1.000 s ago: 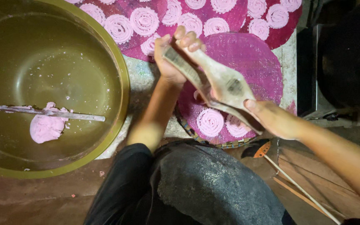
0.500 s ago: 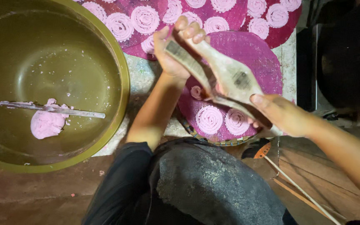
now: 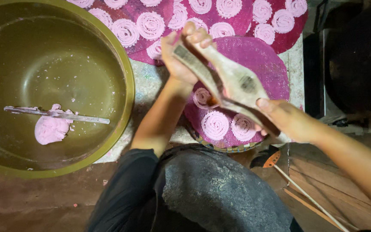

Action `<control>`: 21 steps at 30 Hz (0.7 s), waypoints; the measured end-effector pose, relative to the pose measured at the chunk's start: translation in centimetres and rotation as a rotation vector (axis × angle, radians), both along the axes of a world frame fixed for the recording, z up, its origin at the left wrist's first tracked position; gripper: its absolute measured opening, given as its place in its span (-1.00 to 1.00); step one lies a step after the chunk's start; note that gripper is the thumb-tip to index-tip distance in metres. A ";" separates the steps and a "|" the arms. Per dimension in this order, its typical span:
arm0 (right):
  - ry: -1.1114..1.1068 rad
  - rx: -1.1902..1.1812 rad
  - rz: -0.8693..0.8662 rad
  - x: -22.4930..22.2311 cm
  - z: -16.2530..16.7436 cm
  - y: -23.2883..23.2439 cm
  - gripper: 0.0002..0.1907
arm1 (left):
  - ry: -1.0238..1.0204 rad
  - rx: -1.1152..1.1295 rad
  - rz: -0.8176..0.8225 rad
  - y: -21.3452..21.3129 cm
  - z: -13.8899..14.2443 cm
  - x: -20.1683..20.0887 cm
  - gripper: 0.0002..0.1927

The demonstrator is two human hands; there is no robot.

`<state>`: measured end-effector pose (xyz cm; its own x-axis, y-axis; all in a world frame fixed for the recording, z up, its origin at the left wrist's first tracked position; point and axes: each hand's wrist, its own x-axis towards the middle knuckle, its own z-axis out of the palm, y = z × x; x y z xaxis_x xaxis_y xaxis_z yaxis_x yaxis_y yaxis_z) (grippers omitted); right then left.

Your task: The person loads pink icing paste into a wooden hand-held extruder press and squeezes rosettes of paste onto round pink boards, one board at a time. They refill the press from a bowl of paste using a small knife and set finished boards aside with the others.

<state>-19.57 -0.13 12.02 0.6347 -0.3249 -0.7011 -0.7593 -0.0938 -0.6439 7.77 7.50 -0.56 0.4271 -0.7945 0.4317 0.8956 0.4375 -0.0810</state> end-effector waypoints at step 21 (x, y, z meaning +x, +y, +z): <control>-0.014 -0.241 0.003 0.2 0.2 -0.8 -0.26 | 0.029 0.119 0.018 -2.7 1.2 -0.1 -0.63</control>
<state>-19.34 -0.94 12.21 0.6449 -0.4801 -0.5947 -0.7501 -0.2483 -0.6130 7.67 4.81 0.66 0.4522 -0.8316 0.3224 0.8858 0.4610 -0.0533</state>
